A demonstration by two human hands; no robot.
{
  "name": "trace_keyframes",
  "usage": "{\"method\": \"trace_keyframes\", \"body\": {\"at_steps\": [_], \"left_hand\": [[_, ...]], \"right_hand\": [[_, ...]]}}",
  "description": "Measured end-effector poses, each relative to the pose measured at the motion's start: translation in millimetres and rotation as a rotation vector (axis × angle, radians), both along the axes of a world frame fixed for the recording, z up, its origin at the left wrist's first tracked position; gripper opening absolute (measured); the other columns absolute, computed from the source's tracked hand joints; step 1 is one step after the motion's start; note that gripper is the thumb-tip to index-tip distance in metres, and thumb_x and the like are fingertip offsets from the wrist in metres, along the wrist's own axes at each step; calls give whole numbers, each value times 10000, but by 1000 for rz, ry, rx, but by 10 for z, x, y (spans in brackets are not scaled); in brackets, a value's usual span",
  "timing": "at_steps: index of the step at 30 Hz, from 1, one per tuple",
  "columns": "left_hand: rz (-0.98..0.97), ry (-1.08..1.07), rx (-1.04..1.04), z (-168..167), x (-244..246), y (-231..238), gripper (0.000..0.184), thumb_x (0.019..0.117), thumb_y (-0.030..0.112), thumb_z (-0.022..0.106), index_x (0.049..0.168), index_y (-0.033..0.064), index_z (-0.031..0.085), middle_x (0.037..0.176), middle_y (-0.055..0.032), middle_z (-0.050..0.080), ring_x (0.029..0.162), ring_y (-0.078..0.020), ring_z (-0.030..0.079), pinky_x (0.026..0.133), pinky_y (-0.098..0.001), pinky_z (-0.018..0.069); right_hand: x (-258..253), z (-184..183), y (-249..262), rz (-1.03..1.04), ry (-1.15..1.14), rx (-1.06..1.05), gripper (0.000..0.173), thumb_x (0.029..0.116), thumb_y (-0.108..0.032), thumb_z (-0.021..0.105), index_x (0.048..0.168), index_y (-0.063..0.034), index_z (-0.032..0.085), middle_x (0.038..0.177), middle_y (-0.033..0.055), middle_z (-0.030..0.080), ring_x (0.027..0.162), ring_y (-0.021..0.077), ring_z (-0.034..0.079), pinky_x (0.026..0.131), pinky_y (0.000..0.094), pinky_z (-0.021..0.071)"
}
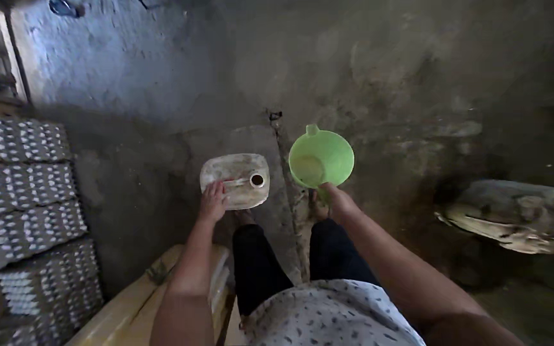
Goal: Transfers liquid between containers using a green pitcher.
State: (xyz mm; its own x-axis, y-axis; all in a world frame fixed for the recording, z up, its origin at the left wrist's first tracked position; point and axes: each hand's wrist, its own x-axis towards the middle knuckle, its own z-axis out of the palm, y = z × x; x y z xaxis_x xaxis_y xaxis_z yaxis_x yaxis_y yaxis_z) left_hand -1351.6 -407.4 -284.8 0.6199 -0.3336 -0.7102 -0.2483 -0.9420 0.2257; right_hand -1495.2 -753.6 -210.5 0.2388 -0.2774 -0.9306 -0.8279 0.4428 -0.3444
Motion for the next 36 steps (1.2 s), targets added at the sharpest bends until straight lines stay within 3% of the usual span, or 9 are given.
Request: {"method": "trace_keyframes", "body": {"at_steps": [6, 9, 12, 16, 20, 24, 27, 30, 36], "left_hand": [[-220, 49, 139, -340, 399, -237, 469, 1069, 362, 548, 1463, 108, 552, 1490, -156, 545, 1433, -347, 460, 1190, -528, 366], [-255, 159, 175, -420, 587, -316, 407, 1072, 324, 551, 1394, 84, 615, 1410, -169, 606, 1343, -356, 549, 1145, -549, 415], [-247, 214, 208, -414, 626, -377, 392, 1073, 310, 553, 1354, 47, 625, 1333, -191, 638, 1238, -369, 618, 1086, -579, 464], [-249, 233, 194, -360, 581, -511, 367, 1086, 258, 525, 1334, 6, 625, 1304, -231, 641, 1239, -392, 612, 1090, -585, 453], [-235, 198, 146, -359, 369, -665, 380, 1096, 251, 497, 1400, 51, 605, 1287, -215, 658, 1172, -371, 656, 1051, -569, 492], [-221, 158, 136, -312, 153, -868, 417, 1098, 263, 490, 1474, 95, 558, 1331, -208, 649, 1216, -369, 639, 1077, -554, 476], [-213, 132, 148, -274, 35, -1072, 408, 1096, 261, 493, 1472, 122, 567, 1290, -194, 671, 1151, -345, 674, 1035, -534, 514], [-228, 122, 188, -227, -28, -1345, 402, 1090, 269, 510, 1467, 144, 576, 1271, -188, 684, 1186, -353, 660, 1047, -545, 503], [-295, 79, 253, -169, -158, -1836, 390, 1072, 269, 545, 1448, 176, 595, 1216, -185, 697, 1177, -356, 656, 1036, -546, 496]], "right_hand": [[-437, -590, -407, 69, 89, 98, 364, 1088, -298, 490, 1288, -6, 577, 1010, 94, 662, 879, 163, 625, 806, 356, 530], [-640, -846, -470, 48, 167, 171, 406, 1037, -196, 577, 1385, 7, 527, 1216, 158, 644, 1059, 210, 635, 922, 389, 534], [-835, -1123, -454, 42, 197, 195, 463, 972, -136, 647, 1392, 18, 529, 1287, 192, 627, 1116, 254, 637, 944, 418, 540], [-844, -1256, -376, -5, 204, 262, 421, 1010, -193, 623, 1381, -10, 547, 1264, 149, 652, 1125, 232, 628, 953, 421, 516], [-786, -1369, -280, -23, 162, 264, 595, 998, -203, 667, 1508, -34, 411, 1381, 194, 581, 1236, 273, 596, 1024, 464, 513], [-678, -1494, -272, 76, 166, 174, 478, 1000, -249, 685, 1386, 11, 572, 1362, 232, 605, 1268, 325, 585, 1078, 504, 466], [-643, -1635, -323, 110, 145, 144, 511, 990, -283, 682, 1418, -32, 558, 1368, 239, 604, 1288, 363, 573, 1076, 561, 459], [-563, -1656, -405, 98, 131, 95, 557, 989, -302, 678, 1466, -66, 513, 1382, 249, 591, 1284, 398, 573, 1041, 615, 473], [-509, -1839, -627, 75, 39, 0, 501, 969, -241, 685, 1411, -43, 559, 1365, 245, 601, 1281, 391, 575, 1055, 623, 467]]}}
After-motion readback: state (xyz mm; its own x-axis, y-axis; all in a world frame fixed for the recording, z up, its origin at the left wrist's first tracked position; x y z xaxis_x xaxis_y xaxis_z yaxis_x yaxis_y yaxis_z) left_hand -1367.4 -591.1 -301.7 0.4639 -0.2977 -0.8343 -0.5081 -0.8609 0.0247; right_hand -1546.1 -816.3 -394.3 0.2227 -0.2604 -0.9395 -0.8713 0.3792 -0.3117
